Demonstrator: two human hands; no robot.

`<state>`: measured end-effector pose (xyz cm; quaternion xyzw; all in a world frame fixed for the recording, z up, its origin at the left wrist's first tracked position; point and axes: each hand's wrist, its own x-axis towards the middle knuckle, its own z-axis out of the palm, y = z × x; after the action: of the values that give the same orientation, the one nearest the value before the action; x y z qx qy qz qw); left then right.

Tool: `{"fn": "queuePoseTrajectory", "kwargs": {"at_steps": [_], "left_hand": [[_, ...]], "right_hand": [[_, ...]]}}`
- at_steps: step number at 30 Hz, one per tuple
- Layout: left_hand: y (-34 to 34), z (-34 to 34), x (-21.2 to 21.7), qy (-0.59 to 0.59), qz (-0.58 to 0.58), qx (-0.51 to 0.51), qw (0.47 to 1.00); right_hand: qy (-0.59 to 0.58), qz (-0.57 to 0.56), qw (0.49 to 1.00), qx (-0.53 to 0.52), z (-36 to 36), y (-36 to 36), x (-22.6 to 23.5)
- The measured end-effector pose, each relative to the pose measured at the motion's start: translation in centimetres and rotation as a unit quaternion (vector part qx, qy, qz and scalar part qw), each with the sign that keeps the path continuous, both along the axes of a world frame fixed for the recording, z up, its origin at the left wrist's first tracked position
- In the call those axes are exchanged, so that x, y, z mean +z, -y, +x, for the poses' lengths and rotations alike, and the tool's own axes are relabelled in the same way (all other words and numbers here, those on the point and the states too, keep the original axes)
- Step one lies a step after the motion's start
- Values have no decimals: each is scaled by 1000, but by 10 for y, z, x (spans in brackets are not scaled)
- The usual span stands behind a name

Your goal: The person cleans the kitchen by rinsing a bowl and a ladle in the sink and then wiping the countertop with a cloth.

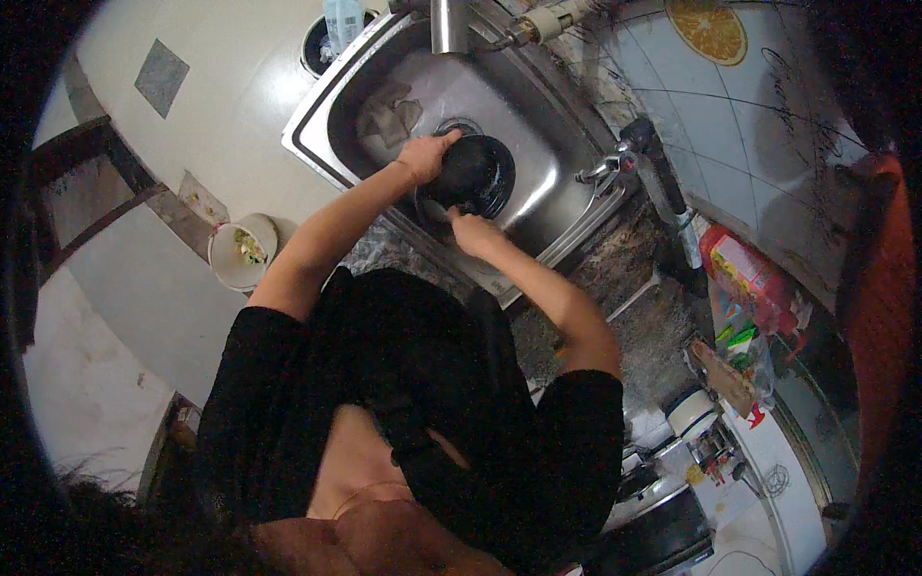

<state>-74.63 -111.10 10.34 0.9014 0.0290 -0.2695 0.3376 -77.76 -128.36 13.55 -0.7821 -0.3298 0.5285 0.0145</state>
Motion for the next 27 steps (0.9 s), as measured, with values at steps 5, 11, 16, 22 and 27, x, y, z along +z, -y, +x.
{"fn": "queuePoseTrajectory", "kwargs": {"at_steps": [5, 11, 16, 22, 27], "left_hand": [[2, -7, 18, 5, 3, 16, 1000], [-2, -7, 19, -14, -14, 12, 1000], [0, -13, 4, 30, -19, 18, 999], [4, -11, 7, 21, 5, 9, 1000], [8, -9, 1, 38, -9, 0, 999]], "right_hand": [[120, -73, 989, 39, 24, 21, -51], [-83, -51, 994, 38, 46, -1, 0], [28, -62, 988, 142, 16, 14, -32], [83, -57, 978, 181, 69, -2, 3], [27, -42, 966, 255, 51, -4, -4]]}}
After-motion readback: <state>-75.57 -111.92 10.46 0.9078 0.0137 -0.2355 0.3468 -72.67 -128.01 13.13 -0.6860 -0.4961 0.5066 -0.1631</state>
